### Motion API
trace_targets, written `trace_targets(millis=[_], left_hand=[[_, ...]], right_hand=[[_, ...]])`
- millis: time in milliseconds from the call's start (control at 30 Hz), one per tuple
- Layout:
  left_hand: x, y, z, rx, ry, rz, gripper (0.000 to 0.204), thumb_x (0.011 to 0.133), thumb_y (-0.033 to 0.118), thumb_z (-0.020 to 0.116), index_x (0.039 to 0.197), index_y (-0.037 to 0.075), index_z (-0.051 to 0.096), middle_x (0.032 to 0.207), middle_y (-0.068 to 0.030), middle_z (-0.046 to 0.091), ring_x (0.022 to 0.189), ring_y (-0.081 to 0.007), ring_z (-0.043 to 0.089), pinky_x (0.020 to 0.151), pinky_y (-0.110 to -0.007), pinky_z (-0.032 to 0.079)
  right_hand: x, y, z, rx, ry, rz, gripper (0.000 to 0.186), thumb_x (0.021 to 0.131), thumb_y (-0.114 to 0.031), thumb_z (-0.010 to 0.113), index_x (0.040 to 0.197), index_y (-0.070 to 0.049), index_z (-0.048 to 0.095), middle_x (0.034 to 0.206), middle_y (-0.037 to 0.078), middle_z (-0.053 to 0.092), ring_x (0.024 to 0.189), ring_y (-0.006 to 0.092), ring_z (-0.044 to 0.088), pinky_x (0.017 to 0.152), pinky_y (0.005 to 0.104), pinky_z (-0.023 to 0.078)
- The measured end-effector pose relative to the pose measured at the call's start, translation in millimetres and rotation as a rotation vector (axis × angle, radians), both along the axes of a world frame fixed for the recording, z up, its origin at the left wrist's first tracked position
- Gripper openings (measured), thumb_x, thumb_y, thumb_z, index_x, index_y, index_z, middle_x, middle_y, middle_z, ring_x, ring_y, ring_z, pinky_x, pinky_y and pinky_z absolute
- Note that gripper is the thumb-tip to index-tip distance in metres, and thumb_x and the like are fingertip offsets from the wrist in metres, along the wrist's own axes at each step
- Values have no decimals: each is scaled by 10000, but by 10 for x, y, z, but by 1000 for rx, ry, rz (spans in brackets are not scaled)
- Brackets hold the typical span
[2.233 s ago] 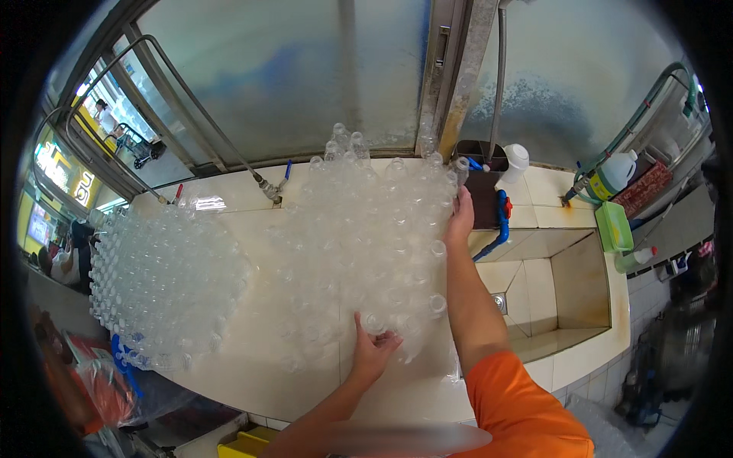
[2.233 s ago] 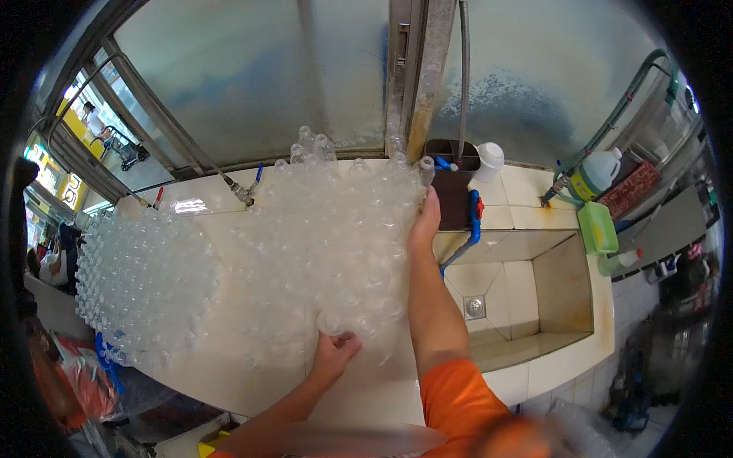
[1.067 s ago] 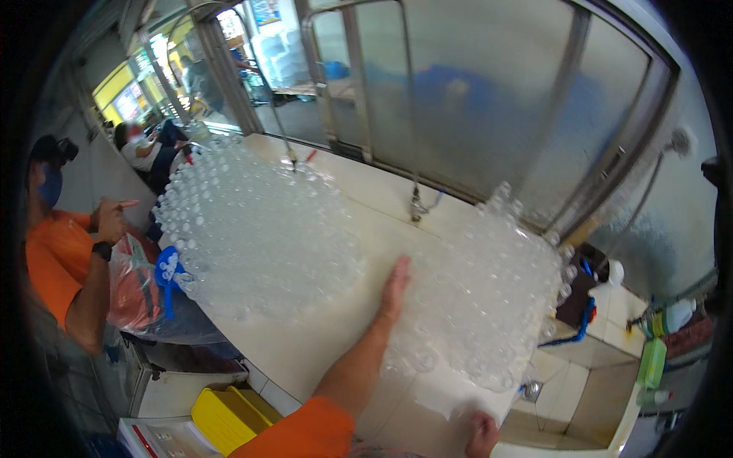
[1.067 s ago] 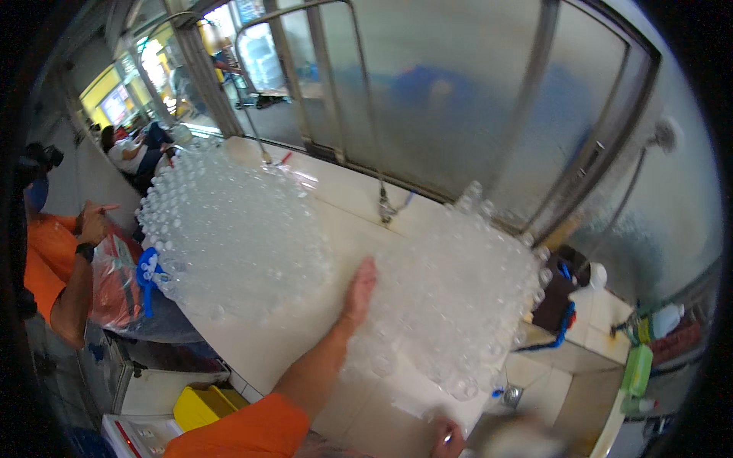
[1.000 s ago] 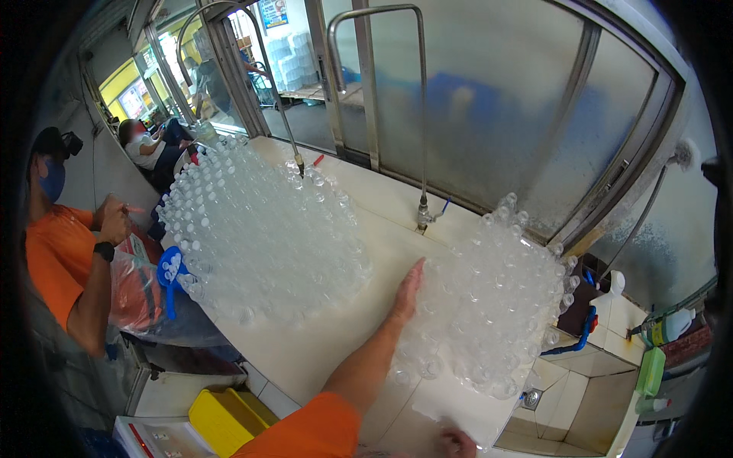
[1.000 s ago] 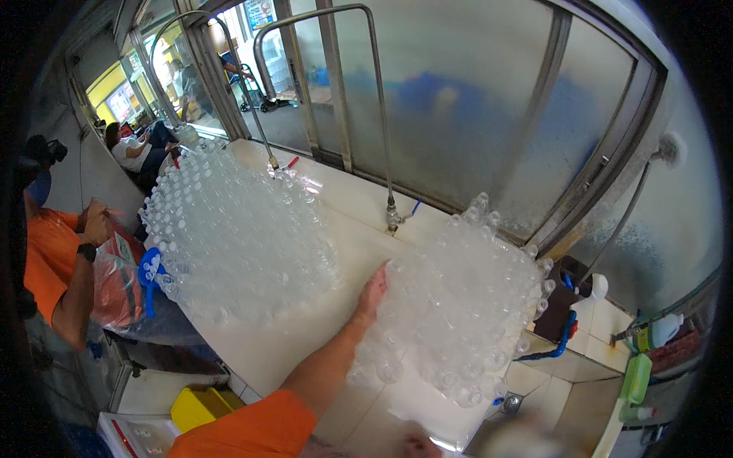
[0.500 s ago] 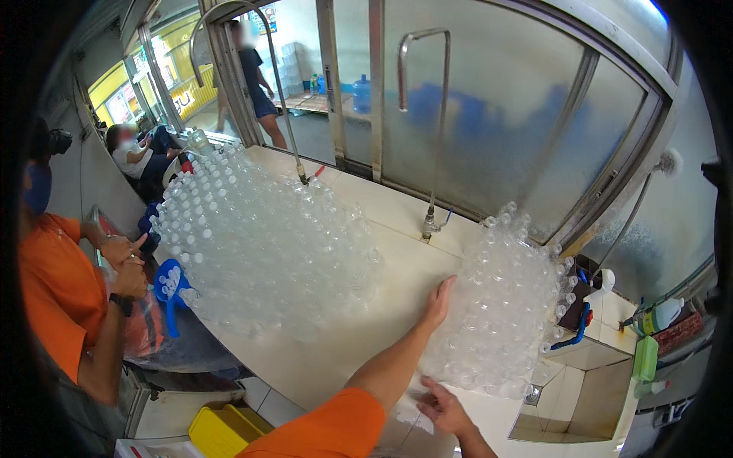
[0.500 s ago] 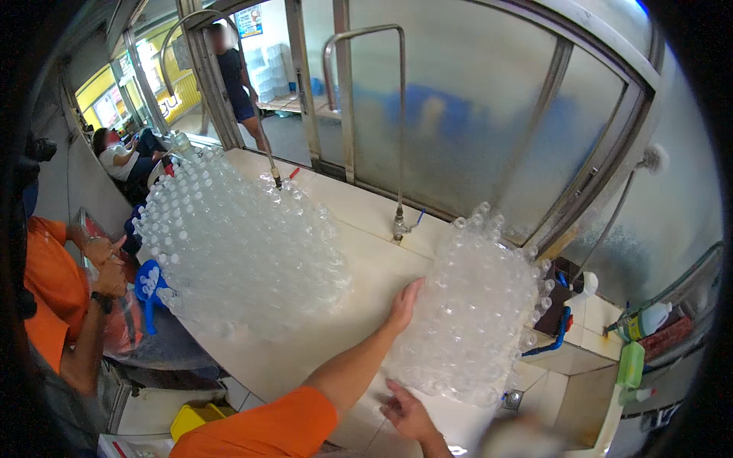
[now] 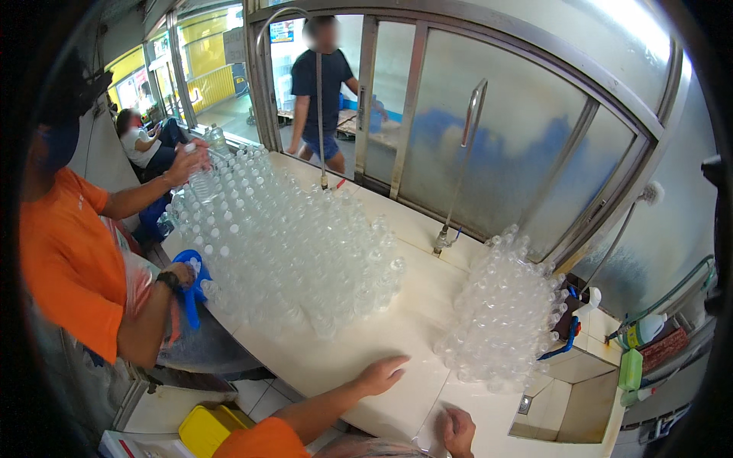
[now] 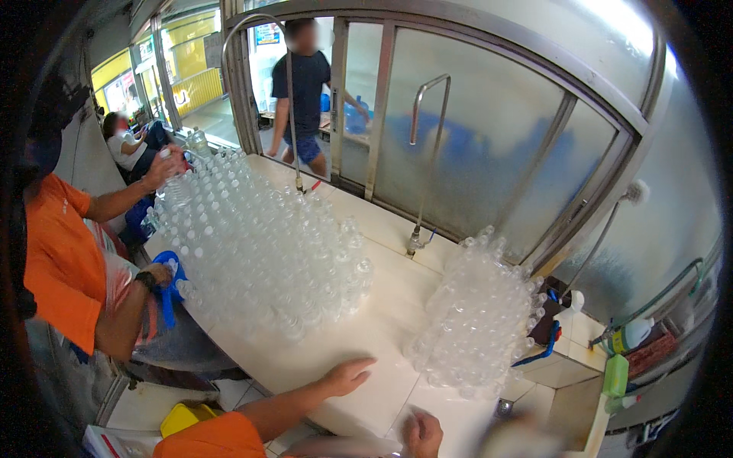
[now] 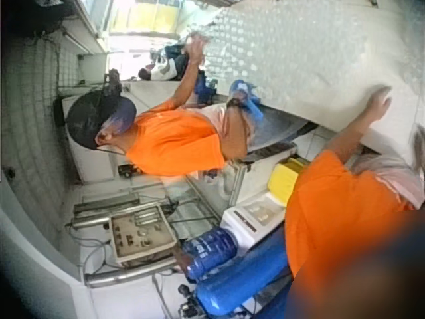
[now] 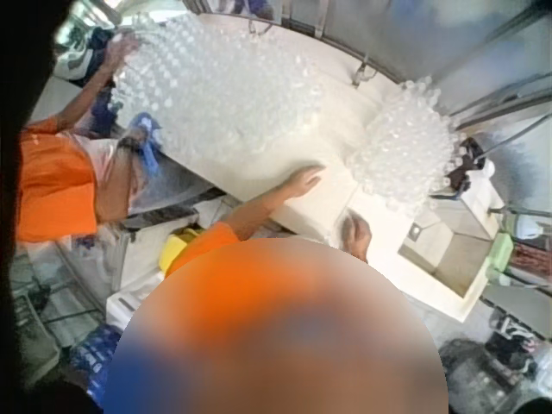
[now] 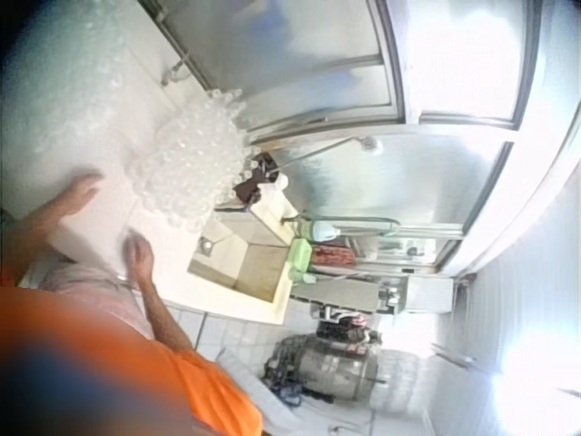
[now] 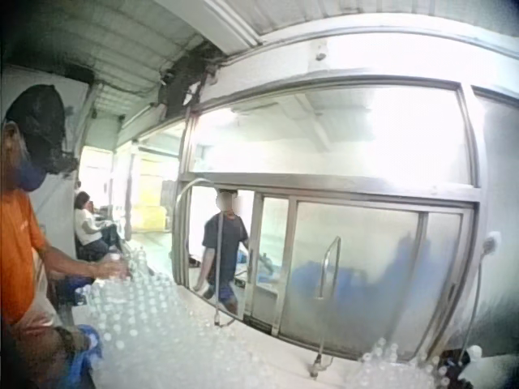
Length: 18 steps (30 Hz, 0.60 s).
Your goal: The person fills multiple clear plastic bottles with water from a wall-mounted tap, then places them on a tiled counter. The person repeats this process for many bottles, arranging them in rows.
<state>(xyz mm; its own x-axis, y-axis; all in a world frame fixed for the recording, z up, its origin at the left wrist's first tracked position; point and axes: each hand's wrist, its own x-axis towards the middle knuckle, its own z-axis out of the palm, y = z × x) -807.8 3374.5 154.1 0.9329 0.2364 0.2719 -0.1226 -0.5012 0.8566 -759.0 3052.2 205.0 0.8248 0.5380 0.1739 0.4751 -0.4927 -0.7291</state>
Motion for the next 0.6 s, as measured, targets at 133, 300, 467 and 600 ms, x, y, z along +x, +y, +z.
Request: trace_targets(millis=[133, 300, 467, 600], left_hand=[[-1177, 430, 56, 359, 183, 185, 489, 999, 232, 654, 1441, 28, 603, 1503, -211, 569, 1437, -408, 491, 1218, -559, 345], [-1631, 14, 91, 626, 460, 351, 760, 998, 583, 564, 1563, 82, 485, 1707, -222, 261, 1568, -525, 157, 1215, -755, 41], [-1008, -1761, 77, 679, 208, -236, 708, 949, 579, 638, 1494, 130, 581, 1667, -160, 380, 1565, -436, 264, 1206, -758, 140], [-747, -2838, 38, 435, 96, -1000, 596, 958, 428, 674, 1455, 103, 611, 1523, -173, 547, 1411, -383, 495, 1187, -552, 370]], right_hand=[[-307, -784, -155, -80, -74, -252, 375, 1006, -273, 654, 1241, 7, 733, 1187, 195, 745, 1148, 347, 677, 1002, 418, 543], [-251, -1588, -340, -249, -260, -361, 393, 1028, -305, 630, 1224, 18, 737, 1132, 205, 760, 1069, 372, 705, 1012, 448, 539], [-86, -1200, -266, 4, -84, -282, 332, 934, -106, 643, 1215, 58, 707, 1207, 235, 727, 1132, 360, 692, 999, 434, 535], [-233, -505, -40, -2, -12, 62, 443, 989, -193, 647, 1351, 63, 631, 1336, 273, 664, 1251, 408, 644, 1085, 443, 497]])
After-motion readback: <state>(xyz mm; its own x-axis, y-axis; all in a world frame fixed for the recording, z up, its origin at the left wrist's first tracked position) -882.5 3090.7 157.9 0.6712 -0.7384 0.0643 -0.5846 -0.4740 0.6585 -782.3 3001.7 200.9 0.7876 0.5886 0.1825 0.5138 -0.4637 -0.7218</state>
